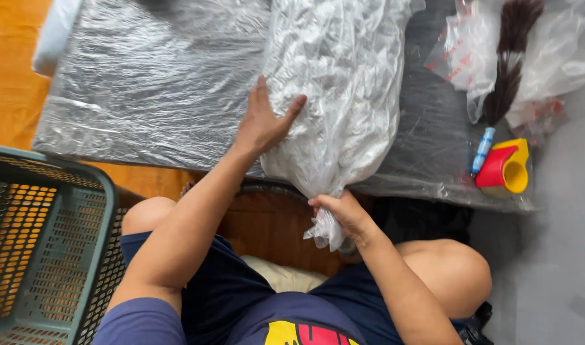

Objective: Putting a large soft foam item into a plastic bag and using a vacuum hose to compress it before flattening it by hand.

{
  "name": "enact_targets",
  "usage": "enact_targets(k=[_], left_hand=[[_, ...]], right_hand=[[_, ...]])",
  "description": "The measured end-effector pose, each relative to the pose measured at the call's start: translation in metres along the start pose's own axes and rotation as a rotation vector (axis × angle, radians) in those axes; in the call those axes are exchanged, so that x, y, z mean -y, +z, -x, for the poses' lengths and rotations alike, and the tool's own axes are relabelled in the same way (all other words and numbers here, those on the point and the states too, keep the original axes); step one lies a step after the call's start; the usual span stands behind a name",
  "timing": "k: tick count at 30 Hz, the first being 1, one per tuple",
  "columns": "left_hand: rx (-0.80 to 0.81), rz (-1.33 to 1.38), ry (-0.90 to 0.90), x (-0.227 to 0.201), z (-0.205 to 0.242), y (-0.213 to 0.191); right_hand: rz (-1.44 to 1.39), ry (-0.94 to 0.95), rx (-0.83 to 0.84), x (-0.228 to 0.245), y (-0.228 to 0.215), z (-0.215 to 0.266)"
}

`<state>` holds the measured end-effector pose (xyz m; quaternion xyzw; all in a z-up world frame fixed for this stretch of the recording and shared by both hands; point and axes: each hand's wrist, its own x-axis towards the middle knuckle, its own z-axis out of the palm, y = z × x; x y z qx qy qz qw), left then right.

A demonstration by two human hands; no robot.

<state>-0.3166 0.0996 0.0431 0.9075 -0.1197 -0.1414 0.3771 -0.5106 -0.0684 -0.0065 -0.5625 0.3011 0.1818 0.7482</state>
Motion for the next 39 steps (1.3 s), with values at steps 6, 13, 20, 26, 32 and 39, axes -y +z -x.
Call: enact_targets(k=[6,13,20,26,32,39], left_hand=[[-0.2,-0.246,0.179,-0.006,-0.013,0.011],[-0.183,-0.439,0.266,-0.013,-0.017,0.022],[-0.189,-0.484,0.257,-0.012,-0.018,0.026],[-0.162,-0.479,0.218,-0.021,-0.013,0.019],[-0.186,-0.339,0.199,-0.032,-0.003,0.011],[-0.18,-0.326,0.202,-0.03,-0.004,0.012]], right_hand=[[-0.036,-0.003,0.045,-0.001,-0.001,-0.003],[-0.018,-0.01,0.055,0.001,0.002,-0.002],[0.022,-0.013,0.03,0.004,0.006,0.002],[0.041,-0.015,0.027,0.008,0.011,0.003],[0.169,-0.054,-0.101,0.012,0.02,0.002],[0.165,-0.057,-0.108,0.015,0.022,0.006]])
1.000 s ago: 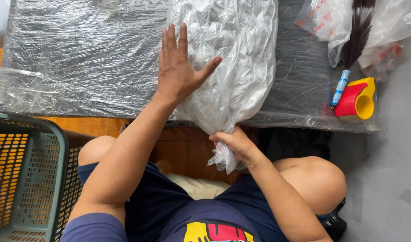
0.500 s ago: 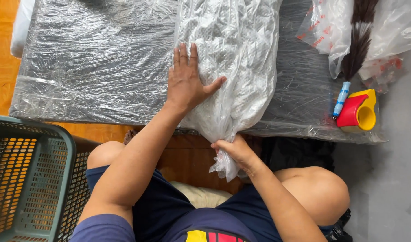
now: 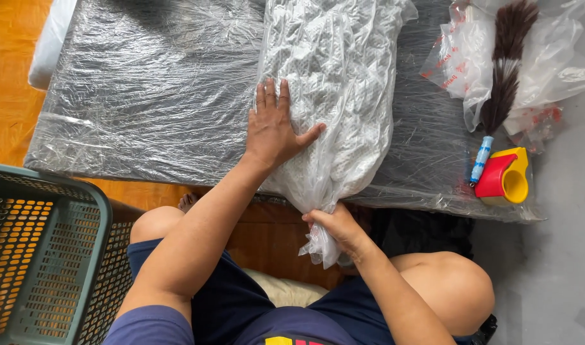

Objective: Putting a large soft foam item into a plastic bag and using a vacuum hose to compress it before flattening it by hand.

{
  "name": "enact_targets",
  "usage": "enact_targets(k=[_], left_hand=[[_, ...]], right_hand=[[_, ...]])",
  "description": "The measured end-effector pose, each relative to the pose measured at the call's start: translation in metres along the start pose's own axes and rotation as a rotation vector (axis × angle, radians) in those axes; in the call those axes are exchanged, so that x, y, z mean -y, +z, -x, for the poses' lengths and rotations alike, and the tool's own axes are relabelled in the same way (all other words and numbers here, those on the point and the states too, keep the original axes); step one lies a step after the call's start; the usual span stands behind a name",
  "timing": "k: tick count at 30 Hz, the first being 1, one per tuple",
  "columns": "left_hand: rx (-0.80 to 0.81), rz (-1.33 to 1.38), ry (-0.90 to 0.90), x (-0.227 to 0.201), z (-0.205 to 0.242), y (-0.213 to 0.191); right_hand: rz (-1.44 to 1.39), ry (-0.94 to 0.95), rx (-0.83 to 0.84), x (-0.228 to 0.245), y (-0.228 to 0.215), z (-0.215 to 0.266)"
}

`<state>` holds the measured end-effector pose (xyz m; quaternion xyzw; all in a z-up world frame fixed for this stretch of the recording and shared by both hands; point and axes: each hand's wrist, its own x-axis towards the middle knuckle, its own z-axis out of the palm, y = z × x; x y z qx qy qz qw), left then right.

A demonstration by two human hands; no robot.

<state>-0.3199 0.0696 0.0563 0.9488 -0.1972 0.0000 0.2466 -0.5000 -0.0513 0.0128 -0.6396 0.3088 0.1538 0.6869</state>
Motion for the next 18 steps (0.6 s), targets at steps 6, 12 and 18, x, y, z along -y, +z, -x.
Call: enact_targets(k=[6,12,18], left_hand=[[-0.002,-0.02,0.007,0.0,0.0,0.002],[0.015,-0.039,0.003,-0.001,0.001,0.0],[0.059,0.074,-0.064,-0.012,0.005,-0.02]], right_hand=[[-0.019,-0.001,-0.001,0.003,0.001,0.002],[-0.034,-0.01,0.002,0.003,0.001,0.004],[-0.03,-0.024,0.023,0.005,-0.001,0.004]])
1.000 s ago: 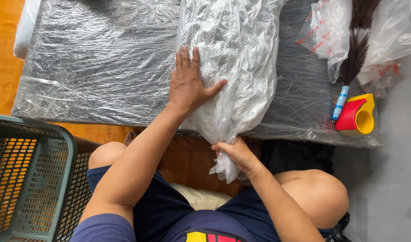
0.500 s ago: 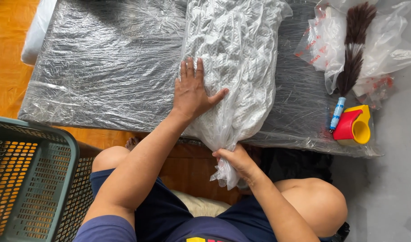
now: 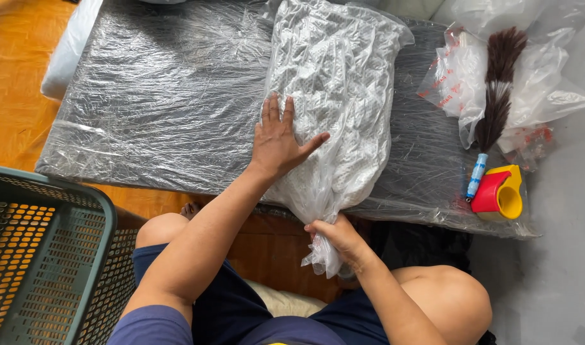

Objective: Putting a large soft foam item into a plastic bag and using a vacuum hose to compress it before flattening it by hand.

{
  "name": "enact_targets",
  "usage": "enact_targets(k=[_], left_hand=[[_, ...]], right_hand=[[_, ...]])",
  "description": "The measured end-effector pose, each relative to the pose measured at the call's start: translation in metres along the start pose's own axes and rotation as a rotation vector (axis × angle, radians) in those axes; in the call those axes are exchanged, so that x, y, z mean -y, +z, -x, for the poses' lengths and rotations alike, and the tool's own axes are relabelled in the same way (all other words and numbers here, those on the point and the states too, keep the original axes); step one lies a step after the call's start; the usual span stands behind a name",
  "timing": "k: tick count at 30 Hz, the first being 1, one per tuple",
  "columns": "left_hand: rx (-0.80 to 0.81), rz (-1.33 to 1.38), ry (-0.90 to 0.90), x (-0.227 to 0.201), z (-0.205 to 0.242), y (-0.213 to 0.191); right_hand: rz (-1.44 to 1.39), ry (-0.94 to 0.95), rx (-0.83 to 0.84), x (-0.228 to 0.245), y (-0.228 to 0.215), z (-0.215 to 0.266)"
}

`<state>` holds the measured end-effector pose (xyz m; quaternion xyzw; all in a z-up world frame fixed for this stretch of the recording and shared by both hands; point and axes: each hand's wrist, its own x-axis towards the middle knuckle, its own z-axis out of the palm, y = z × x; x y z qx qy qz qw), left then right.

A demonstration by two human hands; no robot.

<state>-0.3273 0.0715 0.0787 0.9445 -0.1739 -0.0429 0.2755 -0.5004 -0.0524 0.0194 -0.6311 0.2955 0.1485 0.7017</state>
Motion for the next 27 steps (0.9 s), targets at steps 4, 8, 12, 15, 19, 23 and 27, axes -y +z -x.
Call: enact_targets(k=[4,8,12,15,19,23,27], left_hand=[[0.028,0.201,-0.246,0.013,-0.013,0.001],[0.087,0.212,-0.351,0.05,-0.047,0.043],[0.051,0.301,-0.311,0.051,-0.05,0.044],[0.046,0.242,-0.209,0.036,-0.038,0.026],[0.119,0.074,-0.121,0.029,-0.022,0.021],[0.069,-0.17,-0.034,0.036,-0.035,0.028],[-0.053,-0.179,0.271,0.008,-0.069,0.037]], right_hand=[[-0.007,0.009,0.018,-0.007,-0.005,-0.006],[0.006,0.027,0.011,-0.008,-0.004,-0.007],[0.006,0.015,0.01,-0.008,-0.006,-0.008],[-0.031,0.042,0.055,-0.019,-0.018,-0.006],[-0.104,0.133,0.085,-0.034,-0.035,0.0],[-0.118,0.127,0.093,-0.034,-0.028,0.0],[-0.121,0.123,0.132,-0.034,-0.026,0.007]])
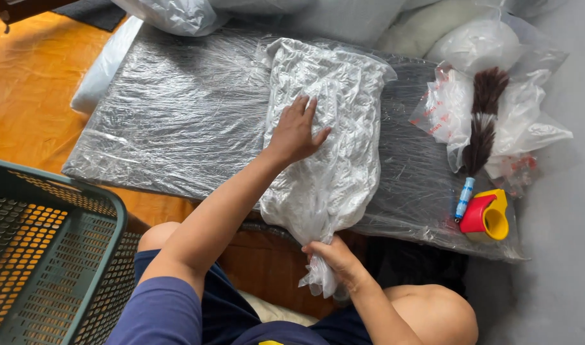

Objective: Putting a large soft foam item into a plastic bag and using a vacuum hose to compress it before flattening it by hand.

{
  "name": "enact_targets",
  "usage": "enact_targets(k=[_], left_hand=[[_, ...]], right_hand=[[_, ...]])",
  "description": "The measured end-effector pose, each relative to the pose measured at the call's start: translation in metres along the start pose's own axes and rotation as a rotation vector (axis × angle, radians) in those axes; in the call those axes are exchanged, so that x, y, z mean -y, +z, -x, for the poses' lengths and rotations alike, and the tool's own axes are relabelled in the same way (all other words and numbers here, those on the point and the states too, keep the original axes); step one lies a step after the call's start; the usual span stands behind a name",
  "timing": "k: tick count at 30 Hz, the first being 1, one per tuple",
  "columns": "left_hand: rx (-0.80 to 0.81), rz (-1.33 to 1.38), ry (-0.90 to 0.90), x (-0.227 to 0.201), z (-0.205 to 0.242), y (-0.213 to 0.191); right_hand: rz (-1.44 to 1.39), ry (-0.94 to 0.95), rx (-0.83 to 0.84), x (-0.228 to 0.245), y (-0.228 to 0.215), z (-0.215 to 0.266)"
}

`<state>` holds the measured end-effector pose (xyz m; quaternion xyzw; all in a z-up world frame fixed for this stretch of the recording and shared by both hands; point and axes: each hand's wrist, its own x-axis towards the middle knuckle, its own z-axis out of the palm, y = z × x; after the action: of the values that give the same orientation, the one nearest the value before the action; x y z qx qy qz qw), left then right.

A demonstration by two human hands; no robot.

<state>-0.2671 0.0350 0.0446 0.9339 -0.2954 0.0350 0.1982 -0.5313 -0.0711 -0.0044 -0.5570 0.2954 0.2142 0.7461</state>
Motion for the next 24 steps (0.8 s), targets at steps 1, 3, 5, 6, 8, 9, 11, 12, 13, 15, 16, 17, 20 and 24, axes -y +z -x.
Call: enact_targets(k=[1,3,5,6,8,9,11,12,13,15,16,17,20,24], left_hand=[[-0.027,0.024,0.053,-0.003,-0.014,0.003],[-0.044,0.02,0.056,-0.012,-0.032,0.012],[-0.053,0.023,0.061,-0.019,-0.046,0.027],[-0.084,-0.02,0.034,-0.021,-0.051,0.034],[-0.1,-0.061,0.008,-0.023,-0.059,0.044],[-0.038,-0.131,0.002,-0.022,-0.061,0.046],[0.033,-0.205,-0.004,-0.022,-0.064,0.043],[0.09,-0.204,-0.016,-0.024,-0.063,0.04],[0.15,-0.201,-0.029,-0.027,-0.059,0.037],[0.168,-0.193,-0.024,-0.024,-0.06,0.037],[0.173,-0.186,-0.017,-0.023,-0.062,0.035],[0.171,-0.185,-0.014,-0.023,-0.07,0.032],[0.324,-0.298,-0.019,-0.021,-0.091,0.03],[0.021,-0.226,0.071,-0.014,-0.121,0.035]], right_hand=[[-0.004,0.001,0.01,0.0,0.001,-0.004],[-0.002,0.0,0.017,0.004,0.004,0.0],[-0.003,0.004,0.017,0.007,0.006,0.004],[-0.002,0.025,0.008,0.01,0.007,0.005],[-0.01,0.057,-0.004,0.011,0.009,0.007],[-0.025,0.058,-0.001,0.012,0.01,0.007],[-0.044,0.066,0.005,0.013,0.01,0.005],[-0.051,0.071,0.003,0.012,0.01,0.003],[-0.057,0.082,0.0,0.009,0.009,0.004],[-0.042,0.078,0.007,0.007,0.01,0.003],[-0.023,0.063,0.013,0.007,0.01,0.002],[-0.023,0.06,0.011,0.006,0.01,0.002],[-0.056,0.064,0.005,0.004,0.01,0.005],[-0.05,0.079,0.009,0.012,0.014,0.006]])
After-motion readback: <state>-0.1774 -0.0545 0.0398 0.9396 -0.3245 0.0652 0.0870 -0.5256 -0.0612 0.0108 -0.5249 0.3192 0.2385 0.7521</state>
